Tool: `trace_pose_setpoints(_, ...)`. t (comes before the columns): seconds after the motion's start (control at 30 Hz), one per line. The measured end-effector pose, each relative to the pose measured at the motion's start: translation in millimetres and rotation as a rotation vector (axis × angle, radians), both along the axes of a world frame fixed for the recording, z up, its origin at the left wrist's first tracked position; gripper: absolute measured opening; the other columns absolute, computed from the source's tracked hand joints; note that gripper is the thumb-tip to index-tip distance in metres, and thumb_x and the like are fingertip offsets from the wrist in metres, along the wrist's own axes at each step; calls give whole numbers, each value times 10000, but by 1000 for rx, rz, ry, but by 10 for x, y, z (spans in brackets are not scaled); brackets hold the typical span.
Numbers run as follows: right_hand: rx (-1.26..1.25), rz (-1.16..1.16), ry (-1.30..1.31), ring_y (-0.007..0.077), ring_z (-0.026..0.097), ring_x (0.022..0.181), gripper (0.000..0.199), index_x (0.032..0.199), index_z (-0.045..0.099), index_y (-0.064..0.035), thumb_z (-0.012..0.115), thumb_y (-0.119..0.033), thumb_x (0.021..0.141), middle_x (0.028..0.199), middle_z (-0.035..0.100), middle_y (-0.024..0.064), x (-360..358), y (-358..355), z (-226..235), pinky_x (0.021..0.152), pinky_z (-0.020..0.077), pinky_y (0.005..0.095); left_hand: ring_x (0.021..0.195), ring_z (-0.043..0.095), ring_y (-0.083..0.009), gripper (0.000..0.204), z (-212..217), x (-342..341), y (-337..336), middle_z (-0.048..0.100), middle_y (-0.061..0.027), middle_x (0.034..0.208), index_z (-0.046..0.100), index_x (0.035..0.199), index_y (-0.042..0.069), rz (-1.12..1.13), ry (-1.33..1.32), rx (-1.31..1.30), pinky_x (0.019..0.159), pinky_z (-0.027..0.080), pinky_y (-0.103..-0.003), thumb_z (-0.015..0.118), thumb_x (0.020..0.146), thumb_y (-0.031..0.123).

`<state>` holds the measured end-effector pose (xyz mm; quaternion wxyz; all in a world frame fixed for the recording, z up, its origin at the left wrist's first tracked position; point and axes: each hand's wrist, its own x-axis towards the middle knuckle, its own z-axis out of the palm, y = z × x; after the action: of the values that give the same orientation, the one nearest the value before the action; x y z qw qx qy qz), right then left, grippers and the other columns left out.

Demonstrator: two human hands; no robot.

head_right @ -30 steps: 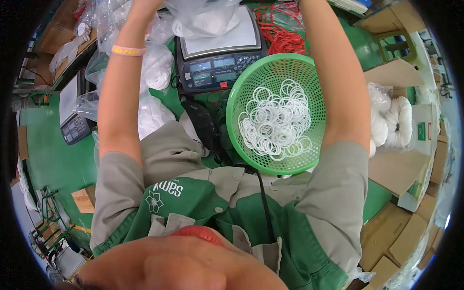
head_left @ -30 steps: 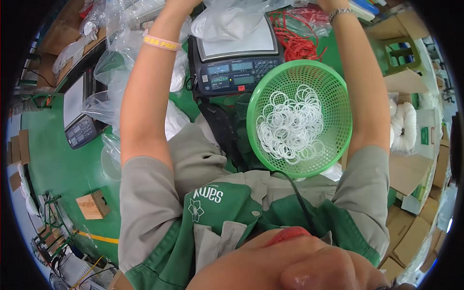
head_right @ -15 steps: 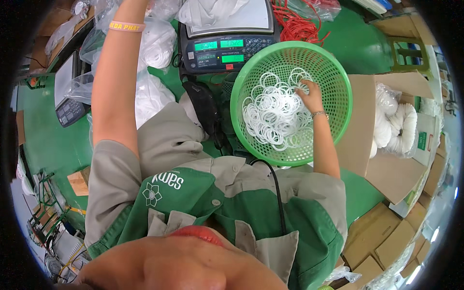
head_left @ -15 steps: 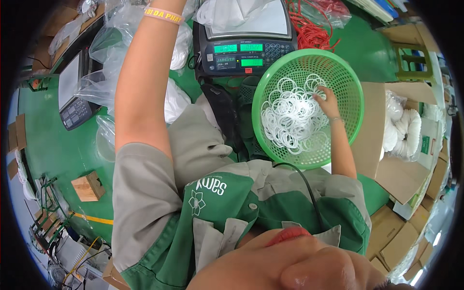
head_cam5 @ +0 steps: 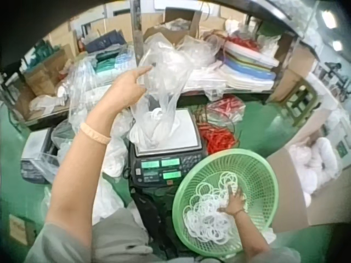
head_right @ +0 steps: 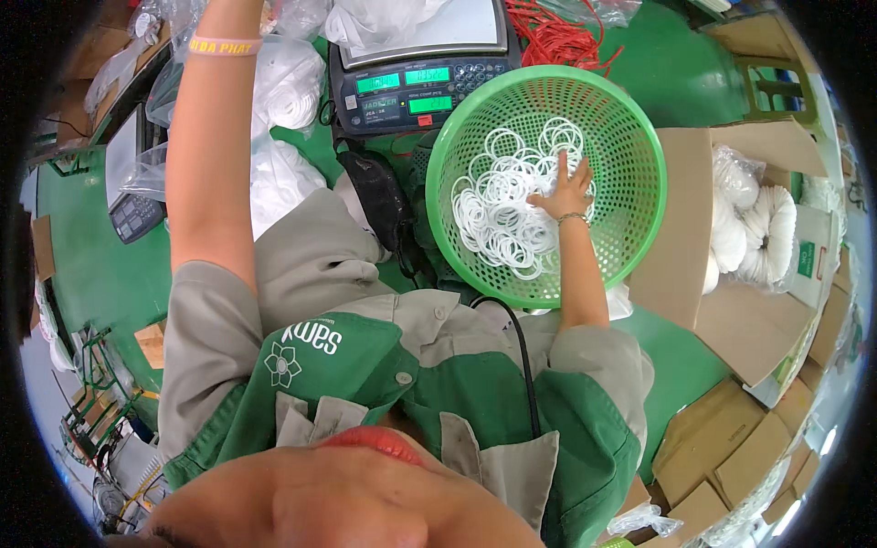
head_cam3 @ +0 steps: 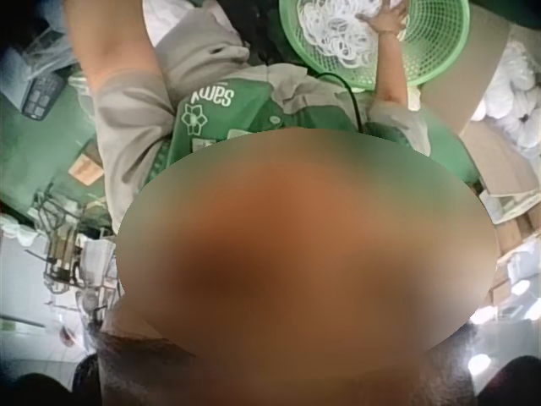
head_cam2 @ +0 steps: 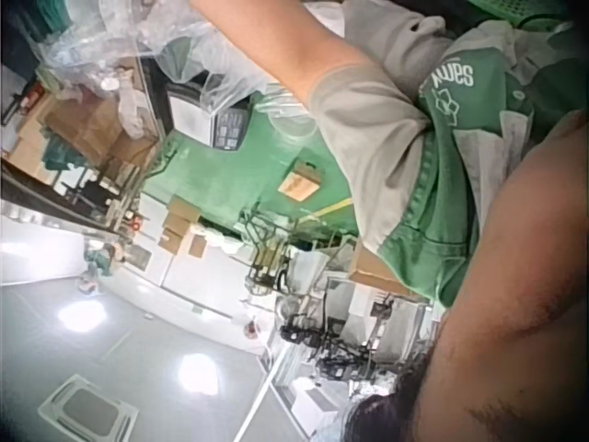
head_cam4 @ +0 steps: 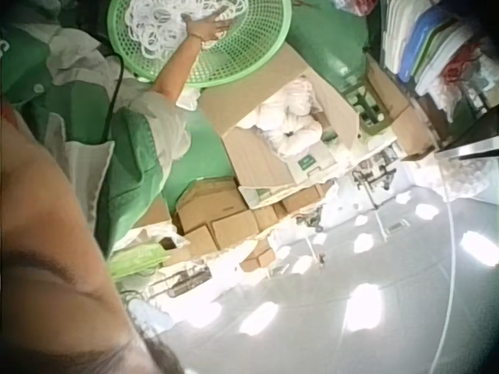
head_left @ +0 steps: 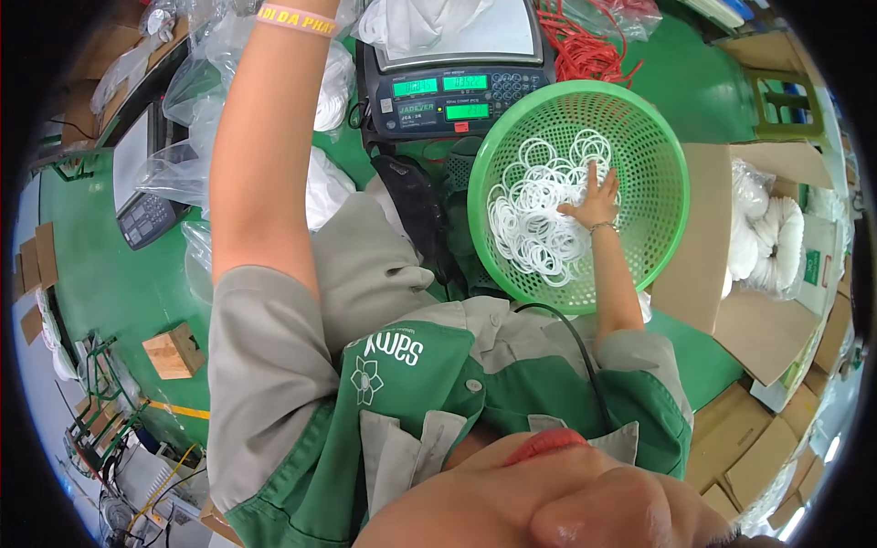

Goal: Bagging and weighing white plastic rings on a manufacturing warehouse floor.

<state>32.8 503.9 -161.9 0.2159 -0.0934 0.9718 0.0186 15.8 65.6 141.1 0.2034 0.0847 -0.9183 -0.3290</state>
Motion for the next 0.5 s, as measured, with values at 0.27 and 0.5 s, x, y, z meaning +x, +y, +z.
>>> trace_pose_setpoints(0.27,-282,59,-61,386,208,1305,1219,1439,61,-178,815,-445,519,1449,152,204,607,-107,-106,991,256,554,745,578,-177,567,-241,-664,186,607,-153,1079,491,1258,7,-131,175,511,656,455,-263,438,699,-67)
trace_pose_setpoints(0.5,-424,35,-236,386,410,1164,1168,1416,164,-82,780,-513,522,1274,442,222,692,-220,184,983,262,517,635,505,-101,534,-99,-706,72,588,-97,1132,501,1249,8,-381,467,588,546,395,-209,446,719,-38)
